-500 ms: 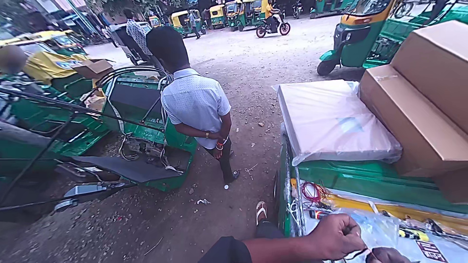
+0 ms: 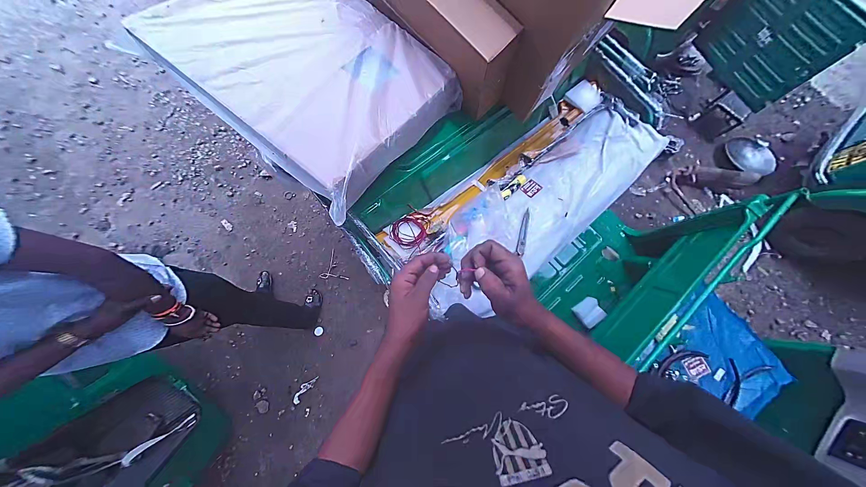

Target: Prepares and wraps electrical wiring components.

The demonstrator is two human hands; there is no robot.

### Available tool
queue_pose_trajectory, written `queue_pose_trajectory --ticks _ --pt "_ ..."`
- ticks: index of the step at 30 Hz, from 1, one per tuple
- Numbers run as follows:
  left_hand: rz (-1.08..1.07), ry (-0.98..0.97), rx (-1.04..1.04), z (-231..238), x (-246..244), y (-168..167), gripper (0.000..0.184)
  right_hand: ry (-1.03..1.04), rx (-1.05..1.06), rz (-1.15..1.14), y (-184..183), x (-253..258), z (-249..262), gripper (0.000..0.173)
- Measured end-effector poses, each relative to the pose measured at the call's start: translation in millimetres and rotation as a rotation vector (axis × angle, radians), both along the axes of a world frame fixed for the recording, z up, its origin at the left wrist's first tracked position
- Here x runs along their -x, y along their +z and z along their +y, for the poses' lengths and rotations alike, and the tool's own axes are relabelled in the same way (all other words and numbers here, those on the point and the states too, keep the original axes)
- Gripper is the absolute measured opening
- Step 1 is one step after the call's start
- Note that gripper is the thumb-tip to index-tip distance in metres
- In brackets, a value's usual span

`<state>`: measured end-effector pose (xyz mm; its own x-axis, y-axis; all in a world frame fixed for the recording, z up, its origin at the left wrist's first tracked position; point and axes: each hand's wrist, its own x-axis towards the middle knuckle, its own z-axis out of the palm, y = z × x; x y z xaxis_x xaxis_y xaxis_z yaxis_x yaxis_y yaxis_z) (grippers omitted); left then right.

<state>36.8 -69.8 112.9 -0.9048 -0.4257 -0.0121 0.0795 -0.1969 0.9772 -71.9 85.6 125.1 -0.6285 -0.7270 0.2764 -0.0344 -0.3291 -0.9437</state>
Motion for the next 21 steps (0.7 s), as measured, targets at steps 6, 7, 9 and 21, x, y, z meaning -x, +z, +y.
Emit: queue_pose_trajectory --ticks 6,7,9,21 --pt "0.035 -0.009 0.107 18 2 1 0.015 -0.053 -0.053 -0.116 -14 -3 7 0.008" --pt "0.047 0.016 0.115 20 3 0 0.012 -0.065 -0.073 -0.115 -18 -3 8 0.008" --pt "0.071 0.010 0.111 23 5 -4 0.011 -0.103 -0.120 -0.109 -24 -6 13 0.009" --pt "-0.021 -0.225 -0.031 37 16 -19 0.011 -0.251 -0.141 -0.305 -44 -14 33 0.004"
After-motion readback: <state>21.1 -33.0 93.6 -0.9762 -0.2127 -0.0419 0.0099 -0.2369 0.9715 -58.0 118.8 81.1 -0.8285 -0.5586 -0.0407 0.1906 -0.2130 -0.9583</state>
